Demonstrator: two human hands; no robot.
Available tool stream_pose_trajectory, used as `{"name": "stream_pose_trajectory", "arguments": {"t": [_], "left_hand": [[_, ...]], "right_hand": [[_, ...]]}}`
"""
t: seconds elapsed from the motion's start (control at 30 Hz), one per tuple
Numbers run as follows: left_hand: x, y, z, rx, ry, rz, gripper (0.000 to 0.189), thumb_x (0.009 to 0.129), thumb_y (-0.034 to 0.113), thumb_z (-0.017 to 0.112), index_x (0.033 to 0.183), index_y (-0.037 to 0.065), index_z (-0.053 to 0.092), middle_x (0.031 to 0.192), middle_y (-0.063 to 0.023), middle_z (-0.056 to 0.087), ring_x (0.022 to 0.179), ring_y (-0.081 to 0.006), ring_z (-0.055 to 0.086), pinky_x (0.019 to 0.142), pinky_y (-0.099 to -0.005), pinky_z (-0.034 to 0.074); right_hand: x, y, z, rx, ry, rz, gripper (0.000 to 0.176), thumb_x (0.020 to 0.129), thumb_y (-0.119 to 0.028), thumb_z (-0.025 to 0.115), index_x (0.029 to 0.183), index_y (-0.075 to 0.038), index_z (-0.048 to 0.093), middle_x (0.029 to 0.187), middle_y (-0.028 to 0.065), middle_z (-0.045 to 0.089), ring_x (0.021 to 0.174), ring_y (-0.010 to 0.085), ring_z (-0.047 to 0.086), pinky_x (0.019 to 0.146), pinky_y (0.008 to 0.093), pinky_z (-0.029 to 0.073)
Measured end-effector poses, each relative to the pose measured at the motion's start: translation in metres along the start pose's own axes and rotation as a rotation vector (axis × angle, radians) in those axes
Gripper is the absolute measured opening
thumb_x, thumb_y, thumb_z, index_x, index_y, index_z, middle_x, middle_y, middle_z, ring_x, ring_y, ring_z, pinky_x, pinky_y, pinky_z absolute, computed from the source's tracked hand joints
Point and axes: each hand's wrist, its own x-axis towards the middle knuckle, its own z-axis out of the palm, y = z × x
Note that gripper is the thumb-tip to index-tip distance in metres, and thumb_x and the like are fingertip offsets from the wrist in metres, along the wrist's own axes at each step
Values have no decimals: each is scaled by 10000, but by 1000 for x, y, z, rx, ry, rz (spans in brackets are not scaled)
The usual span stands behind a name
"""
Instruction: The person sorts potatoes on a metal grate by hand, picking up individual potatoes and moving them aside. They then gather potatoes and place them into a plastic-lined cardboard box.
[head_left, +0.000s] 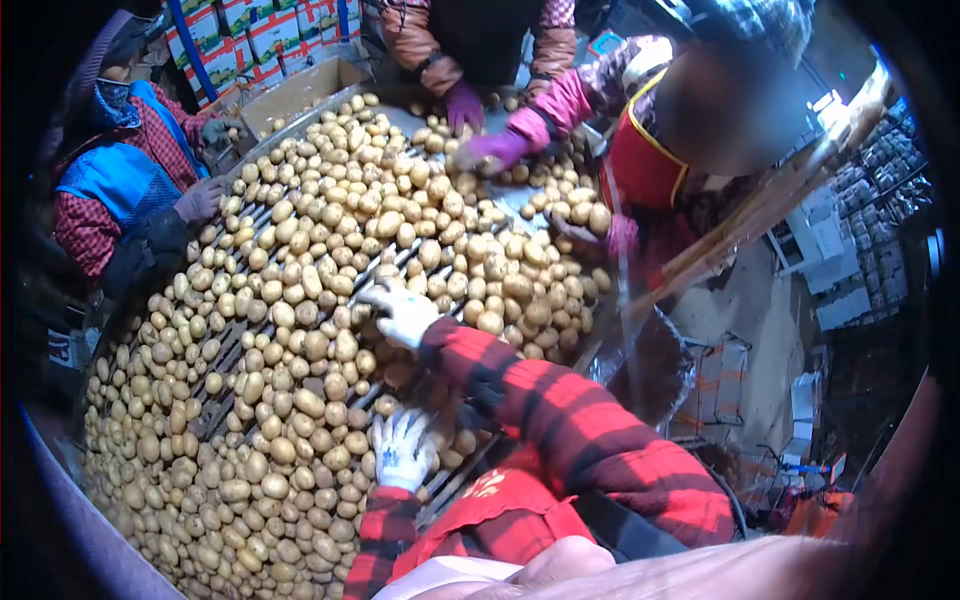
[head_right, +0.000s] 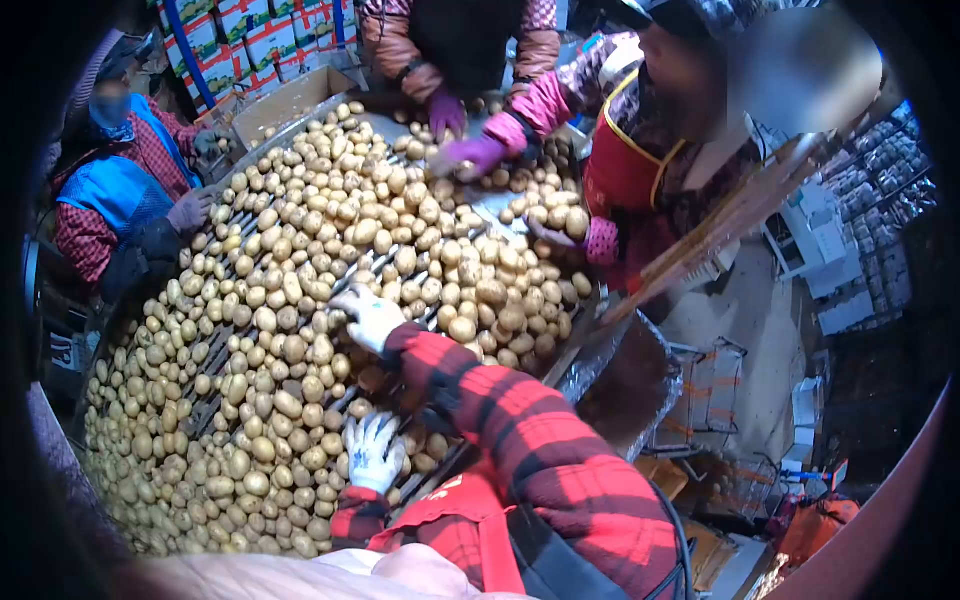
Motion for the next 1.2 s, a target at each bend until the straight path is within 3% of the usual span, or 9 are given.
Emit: {"name": "stream_pose_trajectory", "arguments": {"t": [0.1, 0.27, 0.47, 0.6, 0.63, 0.7, 0.83, 0.97, 1.2], "left_hand": [[2, 4, -6, 33, -56, -21, 450, 836, 273, 682, 1273, 174, 656, 1385, -79, 582, 1337, -311, 471, 1208, -589, 227], [3, 6, -6, 13, 0, 24, 425, 861, 267, 673, 1270, 154, 655, 1418, -71, 569, 1328, -318, 479, 1191, -591, 241], [1, 1, 1, 9, -14, 19, 391, 886, 243, 662, 1260, 129, 656, 1417, -94, 570, 1354, -319, 463, 1210, -600, 206], [9, -9, -17, -166, -109, 7, 307, 903, 224, 632, 1181, 111, 696, 1240, -117, 678, 1183, -333, 604, 1066, -481, 430], [16, -1, -42, -304, -114, -25, 272, 907, 188, 630, 1147, 85, 708, 1157, -140, 705, 1082, -366, 646, 972, -456, 503], [19, -34, -44, -244, 126, 71, 273, 900, 174, 643, 1142, 67, 707, 1132, -151, 710, 1032, -383, 655, 923, -462, 528], [44, -74, -100, 83, 309, -38, 366, 889, 153, 648, 1248, 83, 660, 1276, -160, 656, 1200, -353, 599, 1065, -465, 448], [85, -114, -121, 114, 249, -244, 502, 900, 270, 666, 1371, 114, 591, 1394, -151, 590, 1291, -351, 536, 1111, -459, 396], [127, -128, -96, 253, -33, -422, 672, 877, 358, 676, 1501, 234, 458, 1532, -74, 447, 1421, -319, 391, 1134, -558, 340]], "right_hand": [[-76, -26, -49, 663, -105, 286, 572, 872, -244, 670, 1400, -61, 546, 1310, 140, 615, 1206, 206, 574, 1049, 340, 452], [-231, 27, -96, 1298, -140, 550, 572, 932, -192, 673, 1456, -44, 501, 1277, 94, 632, 1079, 170, 653, 882, 325, 572], [-373, 103, -142, 927, 670, 862, 573, 909, -38, 631, 1463, -9, 489, 1322, 136, 624, 1080, 225, 657, 895, 334, 562], [-415, 162, -126, 127, 547, 1075, 515, 891, -83, 622, 1395, 2, 556, 1382, 212, 587, 1245, 313, 592, 1014, 364, 493], [-408, 139, -124, -327, 416, 996, 523, 873, -117, 633, 1382, -13, 566, 1419, 238, 548, 1276, 361, 570, 1036, 406, 491], [-380, 96, -110, -190, 558, 784, 509, 860, -158, 651, 1346, -21, 588, 1439, 229, 529, 1295, 391, 543, 1079, 454, 461], [-301, 40, -63, -221, 394, 248, 472, 839, -138, 660, 1296, -32, 612, 1334, 241, 597, 1270, 412, 549, 1108, 485, 424], [-213, 1, -12, -229, 217, -117, 521, 778, -163, 719, 1280, -59, 625, 1277, 242, 607, 1153, 419, 601, 978, 495, 492], [-95, -13, 62, -517, 25, -153, 674, 860, -390, 704, 1477, -227, 486, 1555, 196, 370, 1442, 515, 253, 1144, 690, 219]]}}
